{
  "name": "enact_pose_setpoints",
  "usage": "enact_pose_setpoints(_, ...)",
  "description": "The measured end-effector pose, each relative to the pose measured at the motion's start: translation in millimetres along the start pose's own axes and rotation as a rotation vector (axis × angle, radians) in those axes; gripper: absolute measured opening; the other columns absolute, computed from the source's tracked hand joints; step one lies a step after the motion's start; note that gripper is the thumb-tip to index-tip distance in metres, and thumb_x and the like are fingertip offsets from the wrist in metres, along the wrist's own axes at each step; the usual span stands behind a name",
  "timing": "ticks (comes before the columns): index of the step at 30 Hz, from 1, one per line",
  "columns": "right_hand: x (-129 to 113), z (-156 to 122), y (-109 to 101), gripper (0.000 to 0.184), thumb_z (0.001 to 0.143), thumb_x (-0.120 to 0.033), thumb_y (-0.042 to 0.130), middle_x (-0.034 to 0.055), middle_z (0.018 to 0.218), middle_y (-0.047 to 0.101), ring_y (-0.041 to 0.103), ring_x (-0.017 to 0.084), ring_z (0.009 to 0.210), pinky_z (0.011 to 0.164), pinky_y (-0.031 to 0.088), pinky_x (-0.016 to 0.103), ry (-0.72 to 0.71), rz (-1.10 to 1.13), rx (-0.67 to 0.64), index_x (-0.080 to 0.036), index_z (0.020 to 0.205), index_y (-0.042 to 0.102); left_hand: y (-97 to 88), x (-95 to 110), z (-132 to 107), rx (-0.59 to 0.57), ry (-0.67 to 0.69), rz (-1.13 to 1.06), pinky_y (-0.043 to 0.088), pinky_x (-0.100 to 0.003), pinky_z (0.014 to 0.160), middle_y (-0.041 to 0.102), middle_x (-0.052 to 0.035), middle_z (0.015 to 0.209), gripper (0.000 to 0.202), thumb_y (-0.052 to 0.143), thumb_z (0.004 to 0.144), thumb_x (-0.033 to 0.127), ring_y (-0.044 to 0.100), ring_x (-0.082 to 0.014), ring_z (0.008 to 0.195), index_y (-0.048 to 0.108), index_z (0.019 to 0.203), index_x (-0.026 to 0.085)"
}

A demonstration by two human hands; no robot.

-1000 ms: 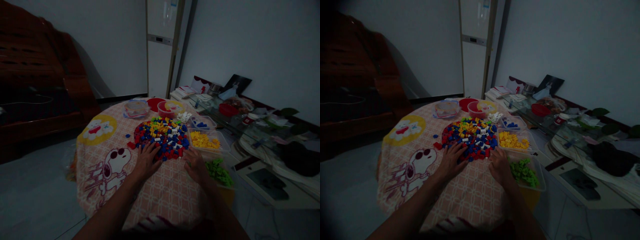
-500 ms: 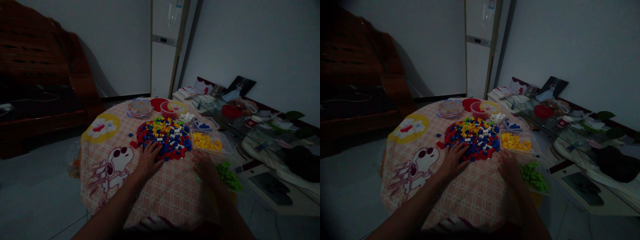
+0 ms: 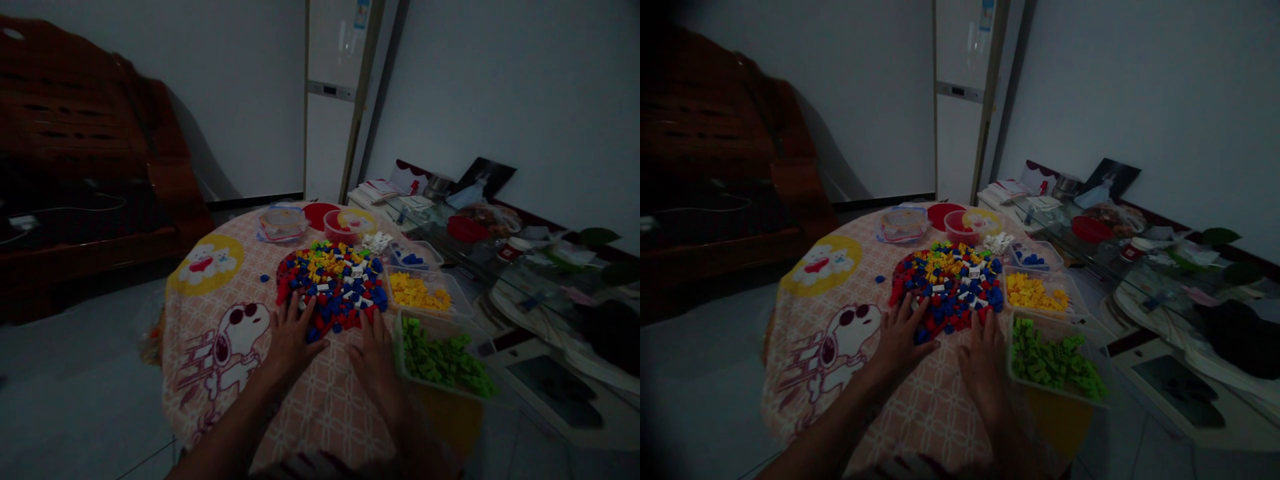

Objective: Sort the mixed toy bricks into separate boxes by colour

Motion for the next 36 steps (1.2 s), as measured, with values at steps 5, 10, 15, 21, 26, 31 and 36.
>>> enact_pose_setpoints(5, -12, 48, 12, 0.067, 0.093, -0.025, 0.061, 0.0252, 0.169, 0.03, 0.043, 0.041, 0.15, 0.116, 0.044, 0.057, 0.069, -0.054, -0.017, -0.014, 0.157, 0.046, 20.2, 7, 27, 0.079, 0.162, -0.154, 0.032, -0.067, 0.12, 0.024, -0.0198, 0.174, 0.085, 0.079, 0.082, 0.04, 0.033, -0.047, 0.153, 0.048, 0.16, 0.027)
enact_pose_setpoints(10, -23, 95, 21, 0.054, 0.092, -0.015, 0.051, 0.0203, 0.161, 0.046, 0.049, 0.032, 0.146, 0.119, 0.044, 0.046, 0.021, 0.079, 0.03, -0.015, 0.145, 0.061, 29.5, 12, 71, 0.148, 0.252, -0.26, 0.033, -0.063, 0.123, 0.029, -0.0188, 0.172, 0.071, 0.069, 0.086, 0.021, 0.027, -0.0416, 0.158, 0.053, 0.155, 0.022)
enact_pose_setpoints(15, -28, 139, 25, 0.052, 0.088, -0.009, 0.044, 0.0176, 0.151, 0.058, 0.052, 0.027, 0.143, 0.123, 0.04, 0.045, 0.004, 0.275, 0.16, -0.012, 0.134, 0.069, 22.7, 15, 118, 0.202, 0.317, -0.3, 0.031, -0.061, 0.126, 0.037, -0.0193, 0.167, 0.063, 0.064, 0.085, 0.011, 0.033, -0.0379, 0.157, 0.058, 0.147, 0.017)
enact_pose_setpoints(21, -8, 110, 5, 0.048, 0.095, -0.02, 0.046, 0.0182, 0.155, 0.054, 0.049, 0.03, 0.143, 0.122, 0.038, 0.05, 0.039, 0.172, 0.184, -0.014, 0.136, 0.068, -22.6, 1, 129, 0.308, 0.268, -0.306, 0.034, -0.054, 0.126, 0.043, -0.0184, 0.164, 0.054, 0.062, 0.095, 0.031, 0.038, -0.0335, 0.154, 0.057, 0.148, 0.019)
enact_pose_setpoints(26, 2, 32, -4, 0.049, 0.097, -0.029, 0.049, 0.0171, 0.161, 0.046, 0.041, 0.035, 0.148, 0.12, 0.037, 0.06, 0.032, 0.043, 0.137, -0.019, 0.144, 0.06, -51.5, -46, 106, 0.26, 0.106, -0.251, 0.036, -0.056, 0.124, 0.04, -0.0198, 0.166, 0.073, 0.071, 0.089, 0.049, 0.038, -0.0385, 0.154, 0.052, 0.153, 0.021)
enact_pose_setpoints(31, 3, -3, 4, 0.061, 0.097, -0.033, 0.053, 0.0221, 0.169, 0.03, 0.026, 0.039, 0.157, 0.12, 0.035, 0.063, 0.05, -0.006, 0.1, -0.016, 0.155, 0.046, -48.2, -96, 90, 0.01, -0.036, -0.107, 0.034, -0.062, 0.121, 0.033, -0.0262, 0.168, 0.113, 0.084, 0.069, 0.064, 0.033, -0.049, 0.154, 0.041, 0.162, 0.017)
enact_pose_setpoints(36, 16, 15, 17, 0.066, 0.096, -0.038, 0.055, 0.027, 0.168, 0.028, 0.027, 0.044, 0.155, 0.118, 0.035, 0.066, 0.106, -0.056, 0.163, -0.012, 0.155, 0.043, -27.9, -98, 82, -0.093, 0.089, -0.072, 0.033, -0.062, 0.122, 0.038, -0.0253, 0.166, 0.129, 0.09, 0.058, 0.066, 0.035, -0.0488, 0.153, 0.035, 0.166, 0.021)
Point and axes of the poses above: each hand's wrist, its own z-axis towards the middle knuckle, its own y-axis out of the palm, x = y × z, the point moved 4 cm from there along z, towards the middle knuckle
